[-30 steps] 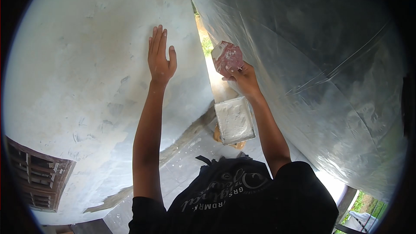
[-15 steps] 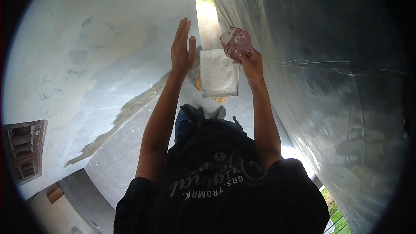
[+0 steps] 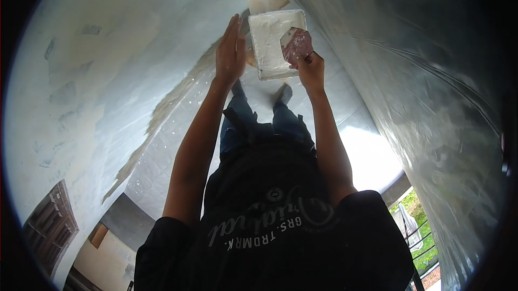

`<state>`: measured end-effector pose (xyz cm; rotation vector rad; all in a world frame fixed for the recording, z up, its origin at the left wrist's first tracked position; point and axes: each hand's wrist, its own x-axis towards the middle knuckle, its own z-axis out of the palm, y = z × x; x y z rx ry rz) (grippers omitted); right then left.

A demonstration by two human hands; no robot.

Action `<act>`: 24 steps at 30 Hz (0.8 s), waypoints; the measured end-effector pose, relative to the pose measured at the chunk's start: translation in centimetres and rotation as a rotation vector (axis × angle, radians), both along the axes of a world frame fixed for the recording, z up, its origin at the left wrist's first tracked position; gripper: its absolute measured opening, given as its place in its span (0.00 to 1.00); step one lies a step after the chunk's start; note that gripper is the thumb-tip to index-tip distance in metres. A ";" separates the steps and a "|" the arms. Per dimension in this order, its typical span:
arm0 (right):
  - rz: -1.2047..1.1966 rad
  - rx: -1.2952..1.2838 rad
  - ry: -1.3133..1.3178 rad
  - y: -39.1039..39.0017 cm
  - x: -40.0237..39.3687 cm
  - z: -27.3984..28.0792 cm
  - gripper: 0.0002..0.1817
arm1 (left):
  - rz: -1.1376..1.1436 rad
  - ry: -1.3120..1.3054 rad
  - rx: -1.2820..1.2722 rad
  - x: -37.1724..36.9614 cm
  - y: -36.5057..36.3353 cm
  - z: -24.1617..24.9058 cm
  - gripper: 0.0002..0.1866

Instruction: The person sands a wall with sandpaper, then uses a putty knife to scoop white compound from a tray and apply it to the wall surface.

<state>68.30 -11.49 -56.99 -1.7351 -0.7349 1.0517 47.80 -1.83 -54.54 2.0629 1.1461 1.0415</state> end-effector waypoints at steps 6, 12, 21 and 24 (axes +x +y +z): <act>-0.040 -0.120 -0.228 1.0 -4.5 -6.7 0.11 | -0.116 0.070 -0.128 -3.2 1.1 -4.1 0.24; -0.099 -0.144 -0.461 4.0 -9.7 -13.6 0.09 | -0.229 0.160 -0.321 -7.0 2.7 -8.6 0.24; -0.164 -0.246 -0.698 11.7 -14.1 -23.7 0.19 | -0.402 0.304 -0.453 -9.4 5.5 -14.1 0.24; -0.188 -0.217 -0.754 13.7 -14.6 -26.3 0.17 | -0.436 0.282 -0.476 -9.2 6.6 -14.9 0.25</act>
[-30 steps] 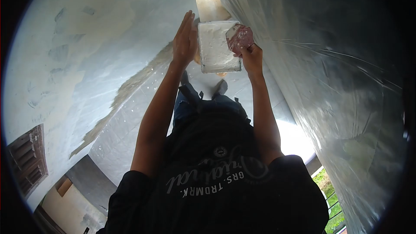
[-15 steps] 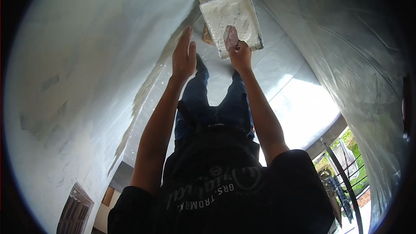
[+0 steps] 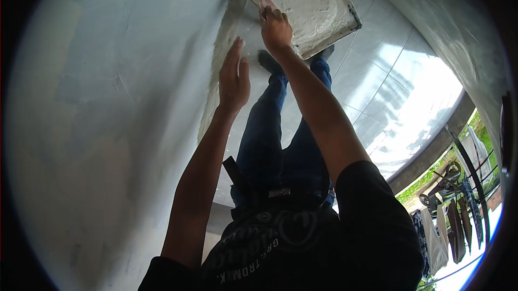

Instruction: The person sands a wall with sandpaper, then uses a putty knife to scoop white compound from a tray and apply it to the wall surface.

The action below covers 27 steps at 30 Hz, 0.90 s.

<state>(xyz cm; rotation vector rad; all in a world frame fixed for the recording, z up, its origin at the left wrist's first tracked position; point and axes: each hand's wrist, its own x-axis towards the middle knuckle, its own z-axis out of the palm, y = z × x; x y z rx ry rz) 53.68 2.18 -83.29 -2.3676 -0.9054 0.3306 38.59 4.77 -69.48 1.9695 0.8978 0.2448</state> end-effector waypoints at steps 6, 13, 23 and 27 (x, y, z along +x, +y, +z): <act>-0.053 0.082 0.002 1.0 -3.0 -1.6 0.13 | -0.010 -0.022 -0.067 0.4 1.0 -0.6 0.25; -0.056 0.114 0.004 -1.7 -5.1 0.1 0.13 | -0.005 -0.031 -0.095 -0.6 1.3 -0.8 0.26; -0.441 0.081 0.936 -6.4 -7.5 4.8 0.13 | -0.038 -0.008 -0.013 -0.7 1.9 -1.1 0.26; -1.135 1.075 1.692 -5.5 -4.1 2.9 0.09 | -0.011 0.023 -0.061 -0.2 2.2 -1.0 0.26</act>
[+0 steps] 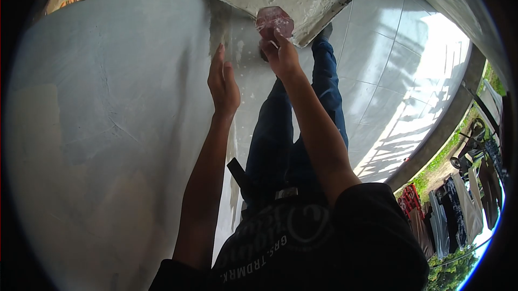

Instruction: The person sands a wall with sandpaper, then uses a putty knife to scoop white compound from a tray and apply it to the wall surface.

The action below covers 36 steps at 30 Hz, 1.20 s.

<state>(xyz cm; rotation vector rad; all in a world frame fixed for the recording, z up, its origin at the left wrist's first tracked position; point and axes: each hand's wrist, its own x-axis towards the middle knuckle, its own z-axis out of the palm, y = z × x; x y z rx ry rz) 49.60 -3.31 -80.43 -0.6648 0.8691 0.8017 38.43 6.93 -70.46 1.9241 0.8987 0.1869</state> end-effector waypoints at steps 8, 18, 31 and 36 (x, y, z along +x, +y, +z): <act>-0.295 0.110 0.208 4.7 -3.5 -5.0 0.07 | -0.014 0.003 -0.025 0.3 -0.4 -0.3 0.28; -0.073 -0.093 0.267 1.6 -11.4 -2.0 0.10 | -0.026 0.048 -0.014 -1.3 -0.3 -0.9 0.30; 1.138 -0.917 -1.548 -7.6 6.6 -0.6 0.07 | -0.006 0.050 -0.076 -1.4 -0.4 -3.0 0.31; 1.204 -0.773 -1.659 -7.1 7.2 -3.3 0.07 | -0.026 0.099 -0.081 -1.9 -0.5 -3.4 0.31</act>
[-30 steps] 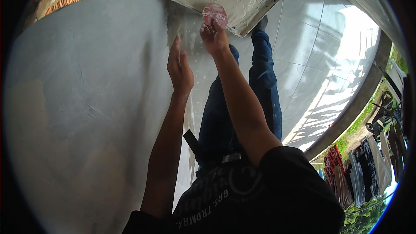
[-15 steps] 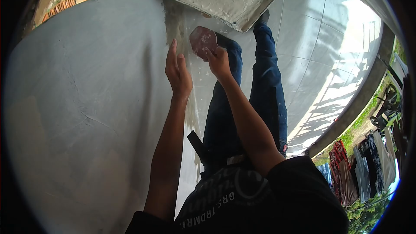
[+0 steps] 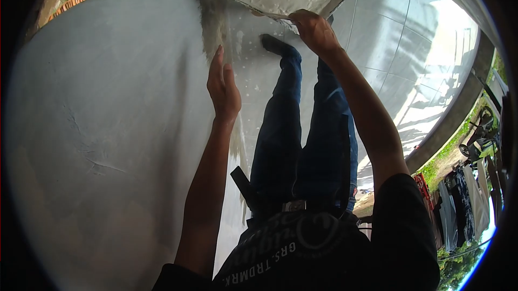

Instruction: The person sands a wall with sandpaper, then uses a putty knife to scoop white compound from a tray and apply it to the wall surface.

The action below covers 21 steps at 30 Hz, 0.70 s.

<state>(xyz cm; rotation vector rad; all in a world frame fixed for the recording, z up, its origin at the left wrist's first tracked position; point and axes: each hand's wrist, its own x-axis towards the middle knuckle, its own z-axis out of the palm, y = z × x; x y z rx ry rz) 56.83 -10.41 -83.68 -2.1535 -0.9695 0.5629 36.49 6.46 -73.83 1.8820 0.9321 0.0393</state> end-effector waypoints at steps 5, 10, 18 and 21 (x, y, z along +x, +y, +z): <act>0.014 0.107 -0.043 2.1 0.7 -1.2 0.08 | 0.016 0.008 -0.016 0.2 0.2 -0.1 0.32; 0.067 0.133 -0.048 5.3 2.1 -1.4 0.08 | -0.001 0.014 0.048 0.0 -0.2 -1.1 0.28; 0.033 0.020 -0.293 9.0 1.6 -2.6 0.04 | 0.020 0.044 -0.001 0.0 -2.0 -0.3 0.28; -0.134 0.025 -0.054 9.0 3.4 -1.1 0.07 | 0.019 0.019 0.000 -0.4 -1.9 -0.5 0.28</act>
